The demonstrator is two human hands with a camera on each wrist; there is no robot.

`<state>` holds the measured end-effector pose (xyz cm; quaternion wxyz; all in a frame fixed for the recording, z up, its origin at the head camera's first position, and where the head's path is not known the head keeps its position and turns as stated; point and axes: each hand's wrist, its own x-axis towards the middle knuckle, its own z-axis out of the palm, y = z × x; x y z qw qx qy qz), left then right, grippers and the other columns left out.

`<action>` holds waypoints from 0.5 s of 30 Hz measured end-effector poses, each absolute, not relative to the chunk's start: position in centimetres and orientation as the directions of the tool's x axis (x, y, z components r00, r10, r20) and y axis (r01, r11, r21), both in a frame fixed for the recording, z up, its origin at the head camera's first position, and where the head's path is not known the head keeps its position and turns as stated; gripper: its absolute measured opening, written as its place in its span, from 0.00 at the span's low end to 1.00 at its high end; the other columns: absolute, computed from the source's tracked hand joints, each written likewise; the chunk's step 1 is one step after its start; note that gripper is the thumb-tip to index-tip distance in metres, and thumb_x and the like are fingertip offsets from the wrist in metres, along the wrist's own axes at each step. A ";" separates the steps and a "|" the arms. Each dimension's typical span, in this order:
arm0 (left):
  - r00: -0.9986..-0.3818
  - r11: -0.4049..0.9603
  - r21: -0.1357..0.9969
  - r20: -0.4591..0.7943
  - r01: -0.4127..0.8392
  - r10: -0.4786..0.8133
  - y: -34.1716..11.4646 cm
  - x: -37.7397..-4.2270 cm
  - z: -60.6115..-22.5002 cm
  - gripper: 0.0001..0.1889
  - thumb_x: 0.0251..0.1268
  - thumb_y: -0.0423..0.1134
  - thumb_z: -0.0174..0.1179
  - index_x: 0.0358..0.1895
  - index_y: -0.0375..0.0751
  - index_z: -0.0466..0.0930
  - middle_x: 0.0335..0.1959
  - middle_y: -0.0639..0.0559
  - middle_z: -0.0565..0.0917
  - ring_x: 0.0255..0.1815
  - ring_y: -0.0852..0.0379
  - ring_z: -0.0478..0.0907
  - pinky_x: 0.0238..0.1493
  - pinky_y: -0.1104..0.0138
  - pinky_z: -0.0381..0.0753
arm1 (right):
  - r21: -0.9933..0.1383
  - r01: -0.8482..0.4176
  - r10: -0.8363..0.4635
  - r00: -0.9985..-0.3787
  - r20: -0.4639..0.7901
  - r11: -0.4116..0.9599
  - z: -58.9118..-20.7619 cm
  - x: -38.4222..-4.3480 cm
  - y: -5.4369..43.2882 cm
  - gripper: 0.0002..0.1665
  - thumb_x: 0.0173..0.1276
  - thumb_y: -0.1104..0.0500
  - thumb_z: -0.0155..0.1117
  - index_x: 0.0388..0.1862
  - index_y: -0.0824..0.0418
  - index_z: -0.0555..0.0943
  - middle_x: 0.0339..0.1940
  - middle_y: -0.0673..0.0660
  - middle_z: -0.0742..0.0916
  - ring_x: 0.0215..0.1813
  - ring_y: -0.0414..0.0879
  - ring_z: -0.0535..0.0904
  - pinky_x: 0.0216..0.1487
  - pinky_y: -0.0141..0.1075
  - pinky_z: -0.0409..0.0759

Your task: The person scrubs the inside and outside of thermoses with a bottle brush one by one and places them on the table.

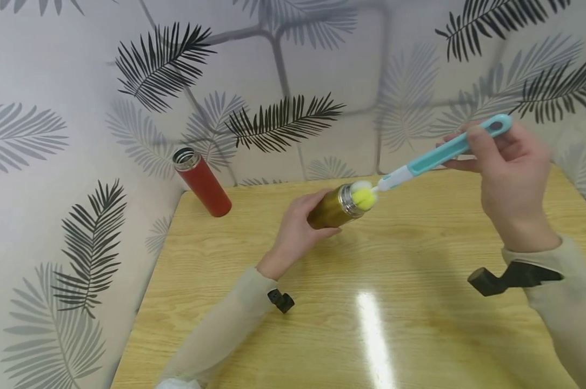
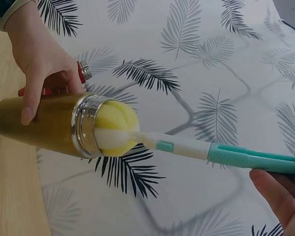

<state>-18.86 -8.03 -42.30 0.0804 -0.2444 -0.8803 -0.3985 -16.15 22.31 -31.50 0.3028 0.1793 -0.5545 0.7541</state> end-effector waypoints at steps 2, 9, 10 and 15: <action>-0.863 0.565 0.654 0.340 0.503 0.374 -8.2 -18.9 -42.2 0.41 0.50 0.39 0.83 0.71 0.44 0.77 0.65 0.47 0.83 0.65 0.45 0.77 0.67 0.51 0.73 | -0.730 -0.655 0.252 -0.753 0.609 -0.195 -31.4 -16.1 22.5 0.12 0.73 0.73 0.64 0.41 0.88 0.77 0.35 0.67 0.90 0.39 0.53 0.91 0.36 0.37 0.88; -0.883 0.570 0.678 0.302 0.464 0.359 -8.5 -19.0 -41.9 0.41 0.51 0.40 0.83 0.72 0.46 0.77 0.64 0.49 0.83 0.64 0.46 0.77 0.64 0.51 0.75 | -0.716 -0.667 0.167 -0.745 0.646 -0.207 -31.3 -16.3 23.5 0.12 0.77 0.73 0.57 0.46 0.88 0.76 0.38 0.67 0.90 0.43 0.54 0.90 0.43 0.38 0.88; -0.885 0.571 0.681 0.299 0.460 0.356 -8.6 -19.0 -41.9 0.41 0.51 0.40 0.83 0.72 0.46 0.77 0.64 0.49 0.83 0.63 0.47 0.78 0.64 0.51 0.75 | -0.718 -0.667 0.161 -0.745 0.647 -0.200 -31.2 -16.3 23.6 0.12 0.77 0.73 0.57 0.46 0.87 0.76 0.39 0.67 0.90 0.43 0.54 0.90 0.44 0.38 0.88; -0.893 0.557 0.704 0.278 0.441 0.355 -9.1 -19.1 -42.0 0.41 0.50 0.39 0.84 0.71 0.45 0.77 0.64 0.48 0.83 0.64 0.47 0.78 0.65 0.53 0.77 | -0.716 -0.657 0.167 -0.753 0.636 -0.237 -30.7 -16.2 24.2 0.12 0.77 0.71 0.58 0.47 0.85 0.76 0.40 0.68 0.90 0.44 0.55 0.89 0.46 0.39 0.88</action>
